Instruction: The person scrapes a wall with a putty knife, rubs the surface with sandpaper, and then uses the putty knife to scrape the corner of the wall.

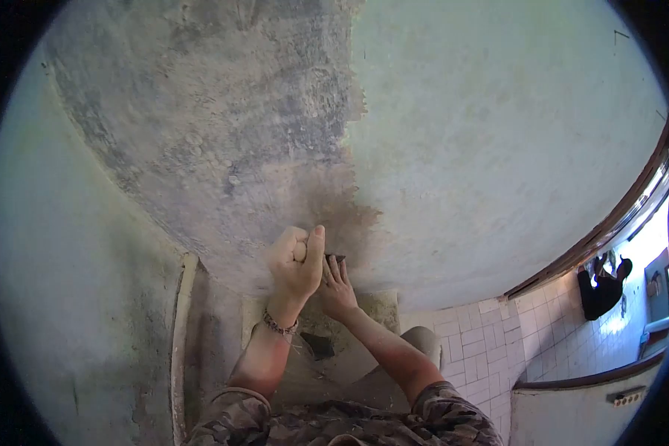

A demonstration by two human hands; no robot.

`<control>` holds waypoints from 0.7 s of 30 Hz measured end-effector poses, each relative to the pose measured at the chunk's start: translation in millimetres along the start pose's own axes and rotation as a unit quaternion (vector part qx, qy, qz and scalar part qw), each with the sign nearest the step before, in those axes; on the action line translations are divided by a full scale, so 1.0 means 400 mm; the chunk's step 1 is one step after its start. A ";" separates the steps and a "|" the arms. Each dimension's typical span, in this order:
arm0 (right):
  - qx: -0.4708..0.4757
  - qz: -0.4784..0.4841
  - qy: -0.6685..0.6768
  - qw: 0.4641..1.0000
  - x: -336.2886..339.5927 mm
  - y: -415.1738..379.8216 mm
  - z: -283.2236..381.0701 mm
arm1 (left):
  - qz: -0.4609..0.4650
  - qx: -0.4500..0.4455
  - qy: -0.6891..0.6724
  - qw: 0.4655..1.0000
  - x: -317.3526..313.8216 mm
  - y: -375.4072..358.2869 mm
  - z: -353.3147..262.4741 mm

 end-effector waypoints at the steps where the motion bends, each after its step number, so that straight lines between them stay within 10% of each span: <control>1: 0.001 -0.038 0.066 0.997 -0.005 0.002 0.011 | 0.004 0.005 -0.002 1.000 -0.008 -0.011 0.017; 7: -0.019 0.075 0.184 0.980 -0.044 -0.122 0.021 | -0.023 -0.042 -0.092 0.995 -0.013 -0.062 0.047; 11: -0.303 -0.042 0.490 0.816 0.027 -0.217 0.071 | -0.022 -0.079 -0.168 0.982 -0.006 -0.094 0.042; 13: -0.466 -0.007 0.757 0.457 0.167 -0.205 0.118 | -0.071 -0.140 -0.207 0.966 -0.028 -0.125 0.027; 17: -0.176 -0.023 0.929 0.325 0.310 -0.166 0.125 | -0.047 -0.177 -0.194 0.964 -0.064 -0.218 -0.001; 19: -0.262 -0.119 0.886 0.364 0.371 -0.139 0.130 | 0.123 -0.181 -0.145 0.965 -0.056 -0.239 -0.028; 21: -0.266 -0.203 0.682 0.651 0.458 -0.105 0.185 | 0.152 -0.189 -0.155 0.958 -0.031 -0.253 -0.032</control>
Point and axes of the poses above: each hand's wrist, its own y-axis towards the middle knuckle, its own x-axis out of the back of the hand, z = x × y, the point moved 1 cm from there along y, towards the middle knuckle, and after that the axes turned 9 degrees about y, right-handed, at the moved point
